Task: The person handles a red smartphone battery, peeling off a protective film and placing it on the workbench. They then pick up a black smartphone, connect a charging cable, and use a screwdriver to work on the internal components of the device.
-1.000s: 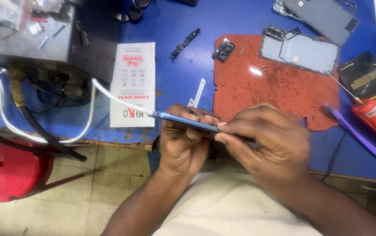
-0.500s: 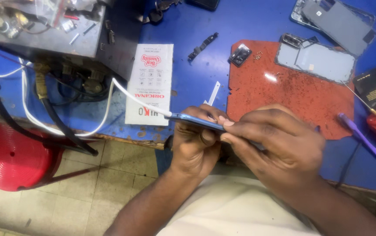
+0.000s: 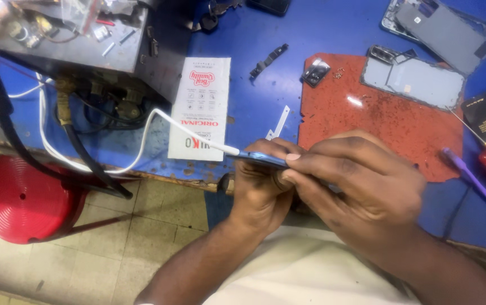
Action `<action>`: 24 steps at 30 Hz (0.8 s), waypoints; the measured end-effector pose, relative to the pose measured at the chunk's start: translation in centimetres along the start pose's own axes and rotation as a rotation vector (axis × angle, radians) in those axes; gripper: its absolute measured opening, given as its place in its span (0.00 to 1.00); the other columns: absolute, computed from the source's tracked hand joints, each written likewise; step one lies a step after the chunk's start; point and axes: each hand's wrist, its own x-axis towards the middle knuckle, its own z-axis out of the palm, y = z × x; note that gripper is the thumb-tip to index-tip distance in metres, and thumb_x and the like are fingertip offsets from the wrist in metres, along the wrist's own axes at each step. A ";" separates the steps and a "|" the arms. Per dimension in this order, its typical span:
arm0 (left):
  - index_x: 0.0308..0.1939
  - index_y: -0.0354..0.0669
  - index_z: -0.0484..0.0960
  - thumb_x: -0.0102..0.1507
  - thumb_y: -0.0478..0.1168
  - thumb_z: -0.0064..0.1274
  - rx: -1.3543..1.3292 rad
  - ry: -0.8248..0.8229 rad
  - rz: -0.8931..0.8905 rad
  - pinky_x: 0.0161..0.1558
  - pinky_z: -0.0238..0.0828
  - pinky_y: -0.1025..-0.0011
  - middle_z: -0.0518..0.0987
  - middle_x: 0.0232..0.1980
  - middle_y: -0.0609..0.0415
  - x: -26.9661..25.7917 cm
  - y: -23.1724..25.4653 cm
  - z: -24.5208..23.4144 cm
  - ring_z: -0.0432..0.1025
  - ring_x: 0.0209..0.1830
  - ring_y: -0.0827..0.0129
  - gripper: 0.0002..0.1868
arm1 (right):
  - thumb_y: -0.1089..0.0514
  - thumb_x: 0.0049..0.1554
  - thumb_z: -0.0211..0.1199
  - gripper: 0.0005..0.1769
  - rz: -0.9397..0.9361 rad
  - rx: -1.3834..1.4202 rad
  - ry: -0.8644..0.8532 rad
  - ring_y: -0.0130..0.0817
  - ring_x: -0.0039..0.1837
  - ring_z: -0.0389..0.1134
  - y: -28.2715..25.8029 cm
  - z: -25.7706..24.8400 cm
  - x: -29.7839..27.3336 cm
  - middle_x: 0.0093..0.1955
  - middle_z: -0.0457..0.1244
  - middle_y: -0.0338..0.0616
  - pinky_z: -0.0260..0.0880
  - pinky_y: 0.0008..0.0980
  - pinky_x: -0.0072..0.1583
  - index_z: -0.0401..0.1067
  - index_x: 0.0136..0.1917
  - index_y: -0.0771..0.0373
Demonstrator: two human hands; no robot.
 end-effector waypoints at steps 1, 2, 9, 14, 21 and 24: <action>0.47 0.40 0.81 0.64 0.29 0.66 -0.019 0.004 -0.007 0.55 0.77 0.69 0.81 0.48 0.49 0.0 -0.1 0.1 0.76 0.50 0.65 0.11 | 0.64 0.50 0.76 0.12 -0.001 0.006 -0.005 0.37 0.45 0.72 0.0 0.1 0.0 0.43 0.69 0.46 0.73 0.32 0.45 0.77 0.47 0.66; 0.47 0.40 0.81 0.63 0.29 0.65 -0.042 0.012 -0.013 0.56 0.78 0.69 0.81 0.49 0.49 -0.1 -0.3 0.2 0.76 0.50 0.65 0.11 | 0.64 0.51 0.76 0.11 -0.006 -0.015 -0.003 0.36 0.46 0.72 -0.1 0.1 0.0 0.43 0.69 0.45 0.73 0.32 0.47 0.78 0.47 0.65; 0.46 0.42 0.81 0.63 0.29 0.66 -0.042 -0.020 0.036 0.58 0.75 0.65 0.81 0.47 0.51 0.8 0.8 0.3 0.77 0.50 0.65 0.11 | 0.62 0.50 0.76 0.15 0.003 -0.045 -0.043 0.37 0.48 0.72 -0.1 -0.6 0.2 0.46 0.69 0.46 0.74 0.33 0.49 0.78 0.50 0.66; 0.44 0.43 0.83 0.64 0.36 0.67 -0.046 -0.071 0.122 0.59 0.71 0.62 0.84 0.45 0.55 2.0 3.0 -0.5 0.78 0.51 0.66 0.08 | 0.59 0.50 0.77 0.17 0.119 -0.069 -0.022 0.36 0.49 0.72 1.4 -1.6 -1.5 0.47 0.69 0.46 0.73 0.30 0.49 0.78 0.52 0.65; 0.43 0.47 0.83 0.65 0.38 0.65 -0.029 -0.099 0.149 0.58 0.69 0.65 0.84 0.45 0.58 2.2 3.4 -0.6 0.77 0.50 0.70 0.06 | 0.61 0.53 0.78 0.14 0.191 -0.104 0.056 0.33 0.49 0.73 2.6 -1.2 -4.2 0.46 0.69 0.46 0.72 0.26 0.46 0.79 0.50 0.65; 0.43 0.48 0.83 0.65 0.37 0.65 -0.024 -0.107 0.155 0.58 0.69 0.66 0.84 0.45 0.58 2.2 3.3 -0.4 0.77 0.50 0.70 0.06 | 0.62 0.53 0.77 0.13 0.185 -0.077 0.067 0.31 0.48 0.73 2.5 -1.3 -4.2 0.46 0.69 0.46 0.73 0.25 0.45 0.79 0.50 0.65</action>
